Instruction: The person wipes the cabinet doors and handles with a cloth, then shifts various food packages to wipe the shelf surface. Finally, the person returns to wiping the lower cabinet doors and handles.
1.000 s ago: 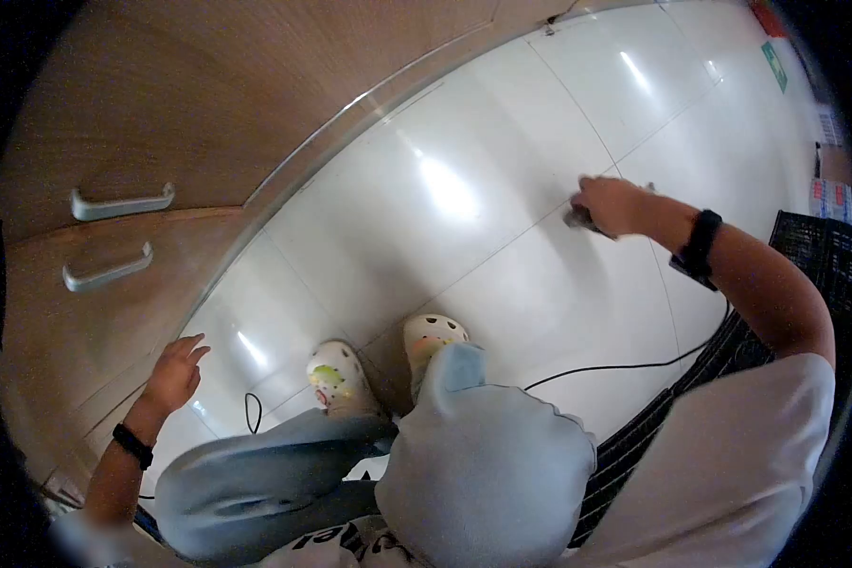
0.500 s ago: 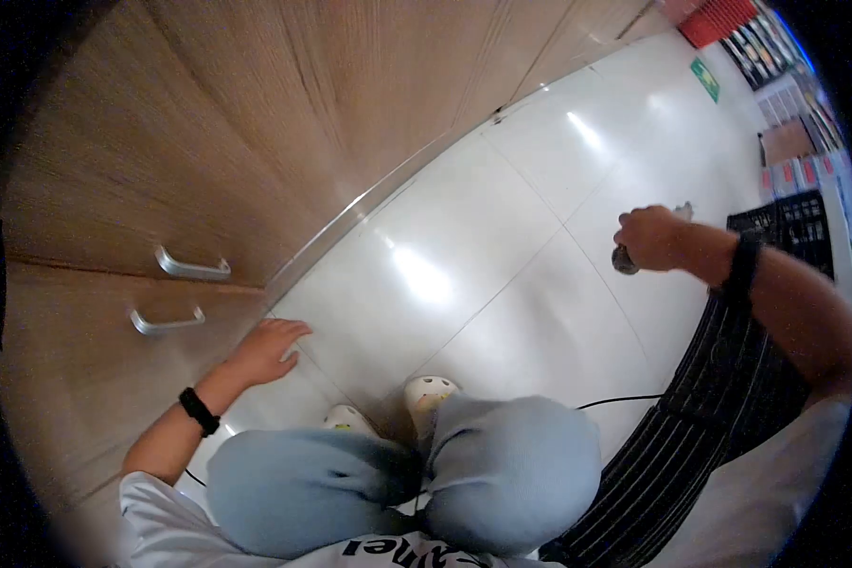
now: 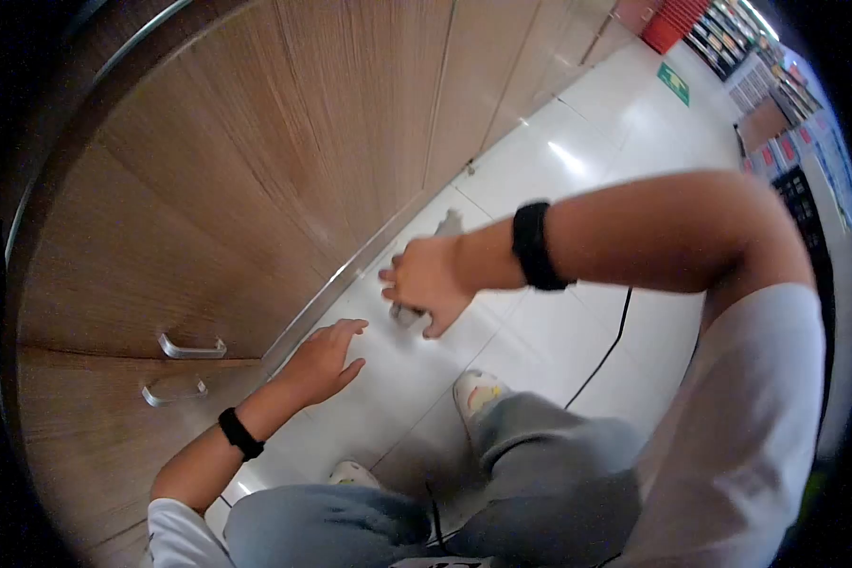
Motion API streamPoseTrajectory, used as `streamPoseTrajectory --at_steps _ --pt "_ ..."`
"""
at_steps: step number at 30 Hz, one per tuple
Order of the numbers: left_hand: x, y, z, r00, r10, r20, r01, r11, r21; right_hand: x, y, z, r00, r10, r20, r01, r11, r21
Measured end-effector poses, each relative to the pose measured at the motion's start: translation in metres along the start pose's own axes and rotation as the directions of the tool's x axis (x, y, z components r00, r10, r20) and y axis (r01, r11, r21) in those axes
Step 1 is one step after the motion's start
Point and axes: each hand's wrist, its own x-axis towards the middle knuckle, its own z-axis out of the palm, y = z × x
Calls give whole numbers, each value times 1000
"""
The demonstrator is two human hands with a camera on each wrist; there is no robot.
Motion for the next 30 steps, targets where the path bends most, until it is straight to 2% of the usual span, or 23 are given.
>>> streamPoseTrajectory --at_steps 1,2,3,4,5,6,7,9,11,13,15,16,18,21,22,23,24,25,26,27,28,29,30 --pt "2 6 -11 997 -73 17 74 994 -76 5 -1 10 1000 -22 -3 22 1000 -17" --pt "2 9 -16 995 -100 -4 99 992 -74 13 0 18 990 -89 -112 84 995 -46" --pt "2 12 -21 992 -94 -89 90 994 -57 17 4 22 962 -161 -218 146 986 -84" --pt "4 15 -26 981 -86 -172 82 996 -33 18 11 22 955 -194 -223 174 979 -109" --pt "7 20 -29 977 -113 -182 111 994 -21 19 15 25 894 -226 -387 201 974 -103" --pt "9 27 -30 968 -159 -196 132 981 -144 21 17 30 803 -241 -545 230 969 -90" --pt "10 34 -31 957 -201 -208 145 955 -259 23 19 34 785 -259 -562 247 964 -99" --pt "20 37 -26 952 -231 -199 161 935 -317 30 28 43 628 -233 -743 313 949 -34" --pt "32 46 -26 852 -289 -436 34 863 -505 35 31 53 608 -223 -762 300 953 -39" --pt "40 34 -32 834 -283 -473 82 912 -401 32 31 56 585 -195 -787 278 960 -31" --pt "54 38 -41 823 -269 -500 127 945 -301 9 32 50 499 152 -853 -72 988 134" --pt "59 40 -39 800 -270 -536 92 938 -335 8 31 56 505 155 -849 -68 988 139" --pt "68 46 -37 776 -272 -570 59 930 -363 10 27 66 488 552 -676 38 761 648" --pt "76 51 -36 770 -200 -606 -13 944 -328 10 22 70 495 595 -634 127 672 730" --pt "79 50 -38 730 -88 -678 -15 989 -145 10 23 68 499 592 -632 125 673 729" --pt "82 50 -40 686 38 -727 -8 999 44 11 28 63 326 552 -767 149 771 619" --pt "89 52 -46 681 40 -732 -13 999 42 12 35 58 139 477 -868 146 857 494" --pt "98 56 -54 555 122 -823 -33 992 124 9 39 44 140 473 -870 141 860 491" --pt "105 61 -64 416 204 -886 -39 978 207 4 44 27 40 400 -916 31 915 402" --pt "111 64 -74 399 268 -877 0 956 292 0 48 10 -52 311 -949 -88 945 315" --pt "117 66 -84 384 332 -862 42 926 375 -3 53 -1 -52 311 -949 -86 945 315" --pt "123 71 -93 387 329 -861 46 926 375 -6 59 -11 -107 241 -964 -196 946 259" --pt "128 76 -101 424 397 -814 170 848 502 -5 65 -16 -154 165 -974 -306 929 206"
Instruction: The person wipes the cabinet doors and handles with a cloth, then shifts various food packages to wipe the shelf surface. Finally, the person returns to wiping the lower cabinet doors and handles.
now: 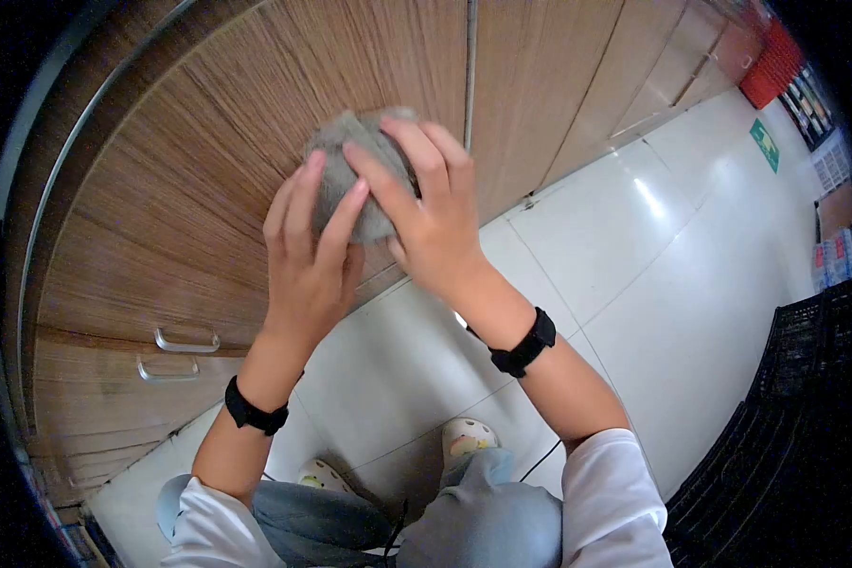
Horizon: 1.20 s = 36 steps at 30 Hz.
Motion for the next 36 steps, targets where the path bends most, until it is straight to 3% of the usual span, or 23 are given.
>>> streamPoseTrajectory --at_steps 1,4,8,10,14,18,20,22,25,29,32,34,36 --pt "5 0 3 996 83 38 -88 981 172 2 4 6 1000 2 0 -2 1000 5" --pt "-1 -1 15 993 59 105 -88 950 301 -5 9 22 998 -60 -33 56 993 -108" --pt "-28 0 34 987 43 158 -87 954 287 -51 22 38 1000 5 27 -5 1000 -7" --pt "-51 0 43 956 7 295 -63 982 180 -81 19 41 982 108 154 -126 986 111" --pt "-70 7 52 898 -41 438 -6 995 105 -109 22 37 949 178 259 -232 953 193" --pt "-47 10 44 914 -55 403 4 992 128 -87 28 35 972 90 215 -127 978 163" --pt "-24 14 35 964 -20 266 -65 949 308 -52 27 26 984 48 172 -73 987 141" --pt "-11 16 28 972 -28 234 -64 923 379 -24 20 18 999 -17 39 14 998 59" --pt "-14 19 33 980 -38 195 -55 893 448 -34 20 22 999 23 32 -23 999 29" --pt "-42 19 50 960 -62 273 -40 934 355 -67 25 31 997 69 43 -70 997 26" --pt "-40 24 49 949 -78 306 -86 869 487 -64 25 28 995 77 61 -79 996 37" --pt "-18 26 39 972 -71 225 -68 829 556 -38 21 21 986 158 48 -163 979 120" --pt "-3 21 33 984 -55 168 -46 838 543 -15 16 18 997 79 -25 -77 995 58"
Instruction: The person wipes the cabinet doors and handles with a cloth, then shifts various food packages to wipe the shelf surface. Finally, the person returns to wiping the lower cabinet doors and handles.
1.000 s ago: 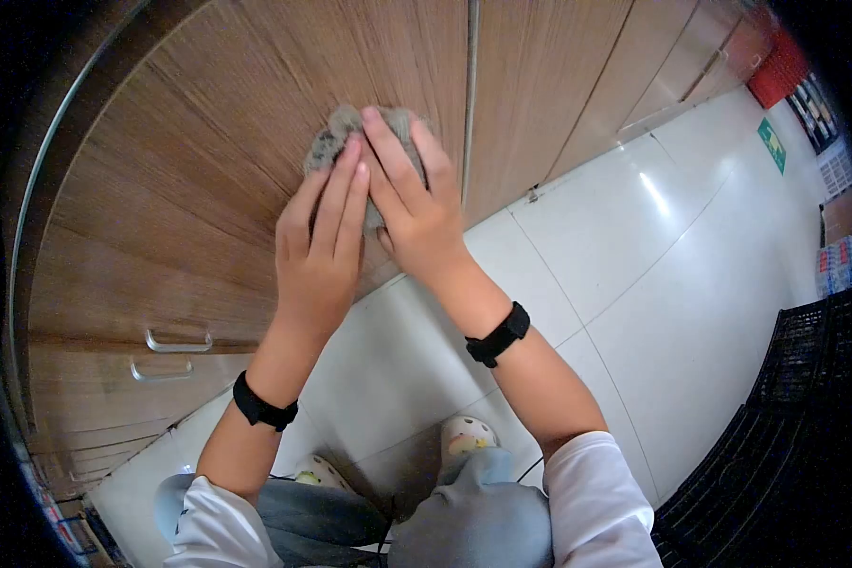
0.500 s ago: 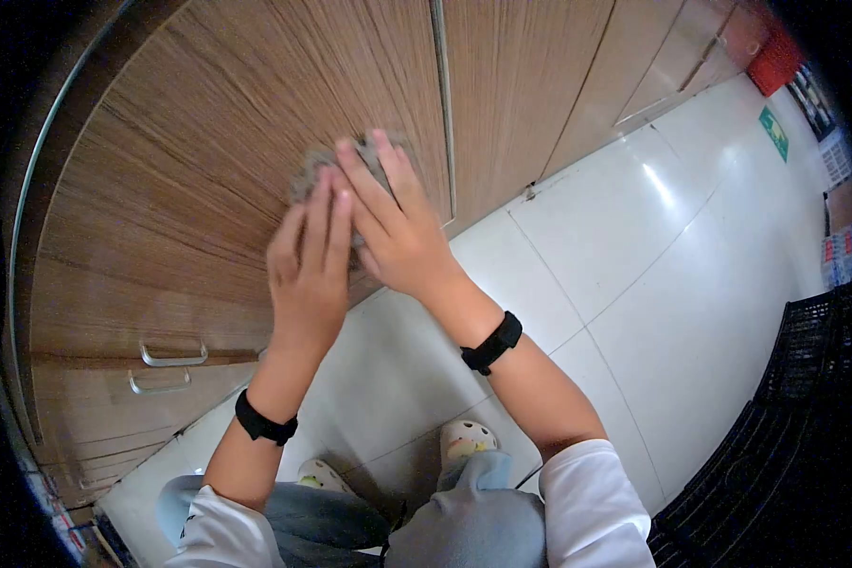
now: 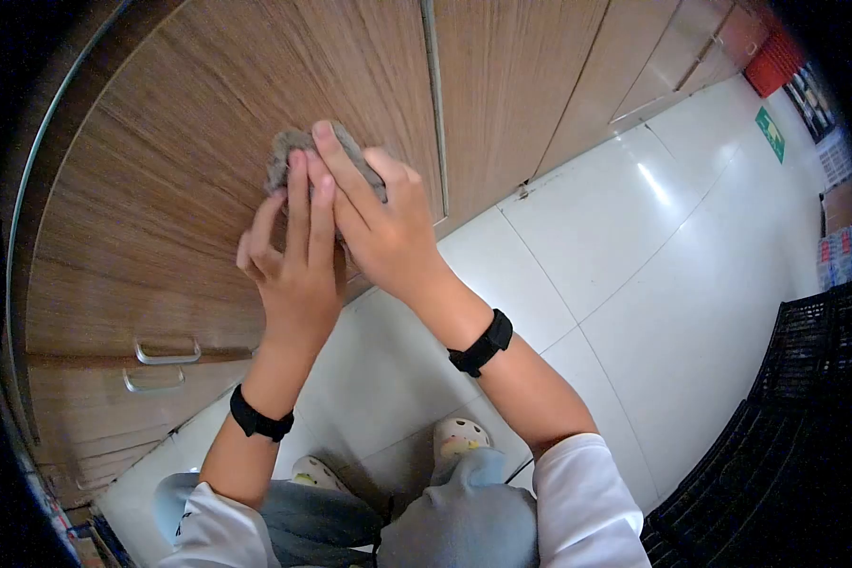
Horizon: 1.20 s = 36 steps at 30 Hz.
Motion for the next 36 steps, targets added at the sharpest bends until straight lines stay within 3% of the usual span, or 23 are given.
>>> streamPoseTrajectory --at_steps 1,5,7,10,14,16,19,21,23,24,25,26,27,30,31,33,35,36 --pt "4 -2 -2 998 -11 -61 10 1000 -15 6 -2 0 994 -87 -71 82 994 -65" --pt "-23 2 8 999 8 54 -7 1000 -20 -25 4 7 996 -82 -29 81 996 -27" --pt "-53 5 23 996 18 83 -17 1000 -7 -62 9 14 978 74 193 -94 991 97" --pt "-76 9 29 971 46 233 -43 999 -14 -85 1 20 969 54 243 -59 998 15" --pt "-53 3 18 982 23 187 -24 1000 5 -62 -3 18 952 177 248 -204 975 86" --pt "-28 -5 5 999 -4 46 5 1000 -10 -20 -8 7 997 -44 62 46 999 -28" --pt "-1 -5 -8 992 -111 -52 108 992 -63 7 -13 2 992 -111 -59 107 992 -71" --pt "-9 -2 -3 993 -105 -51 102 994 -49 -2 -13 6 996 -71 -47 70 997 -30" --pt "-33 1 8 996 -88 29 90 993 -78 -31 -13 18 999 -37 -36 38 999 18" --pt "-49 1 15 996 -85 24 87 994 -69 -59 -10 29 998 60 36 -61 997 42" --pt "-66 2 22 994 -15 112 22 998 -60 -79 -9 35 982 154 111 -161 985 57" --pt "-81 2 25 978 55 200 -44 997 -59 -93 -13 37 983 152 103 -159 985 60" --pt "-93 2 26 980 57 193 -48 997 -52 -104 -16 39 980 117 158 -126 991 47" --pt "-105 -2 23 962 -7 273 44 991 -129 -85 -24 35 980 18 199 -35 996 81" --pt "-101 -6 18 978 -73 195 97 988 -116 -69 -31 30 981 -40 188 16 992 125" --pt "-84 -16 5 984 -141 105 151 983 -104 -28 -42 19 931 -251 264 269 963 -33" --pt "-59 -38 -10 966 -209 -151 192 974 -121 7 -59 29 933 -359 14 359 932 -53" --pt "-45 -48 -19 955 -206 -215 184 976 -120 29 -68 28 914 -406 -1 405 912 -70"
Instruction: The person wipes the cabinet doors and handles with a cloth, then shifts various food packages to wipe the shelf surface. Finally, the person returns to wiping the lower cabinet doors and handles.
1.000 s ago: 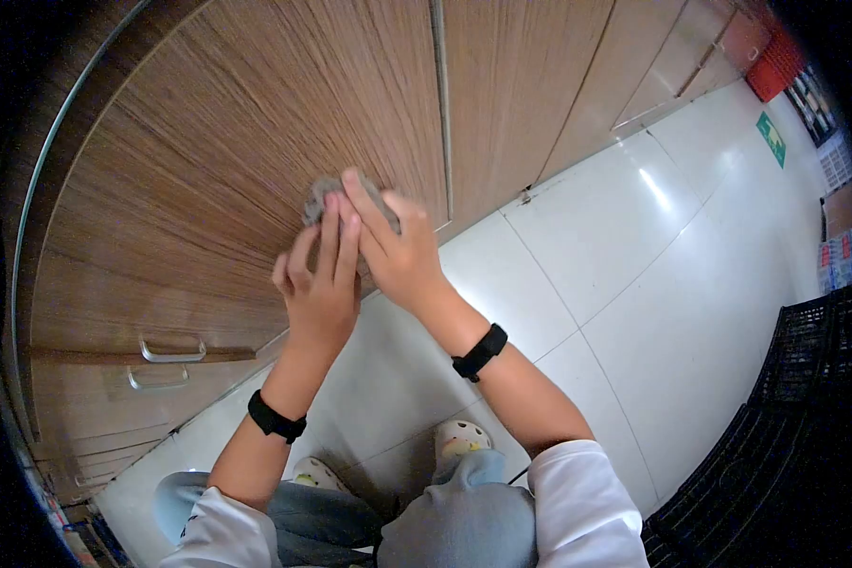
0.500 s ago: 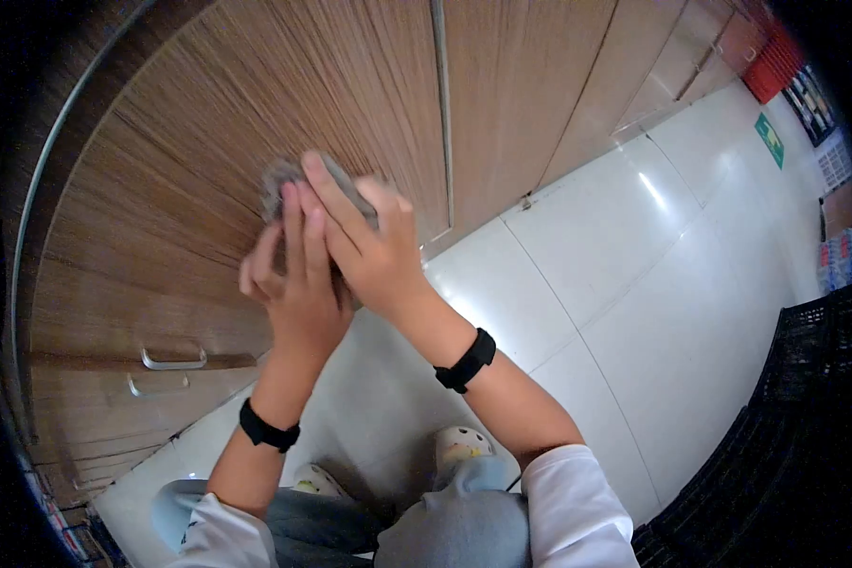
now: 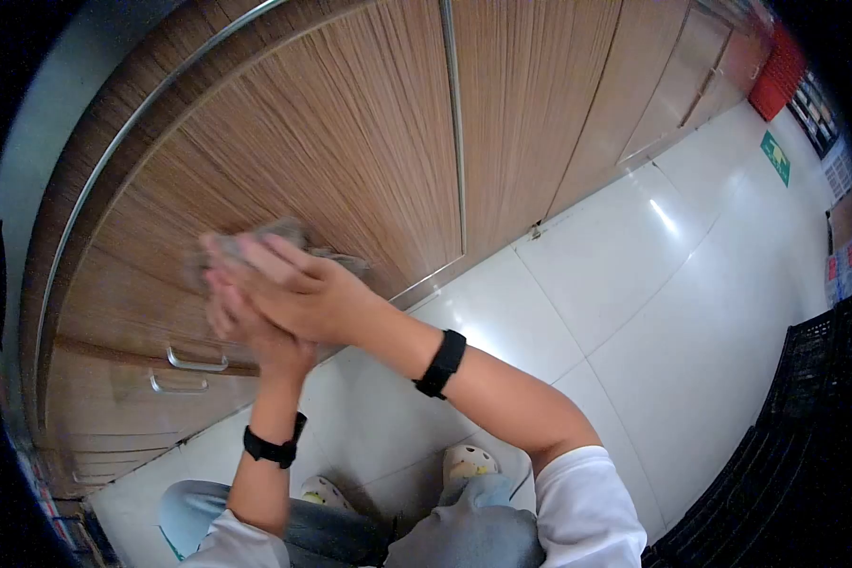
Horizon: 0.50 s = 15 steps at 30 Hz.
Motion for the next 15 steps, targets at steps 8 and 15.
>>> streamPoseTrajectory --at_steps 8,15 --pt "71 10 -4 994 10 -113 -4 999 54 50 40 -12 989 -23 -144 -1 987 -164" --pt "111 80 32 972 181 151 -151 969 -194 7 102 -50 933 335 -130 -356 911 -209"
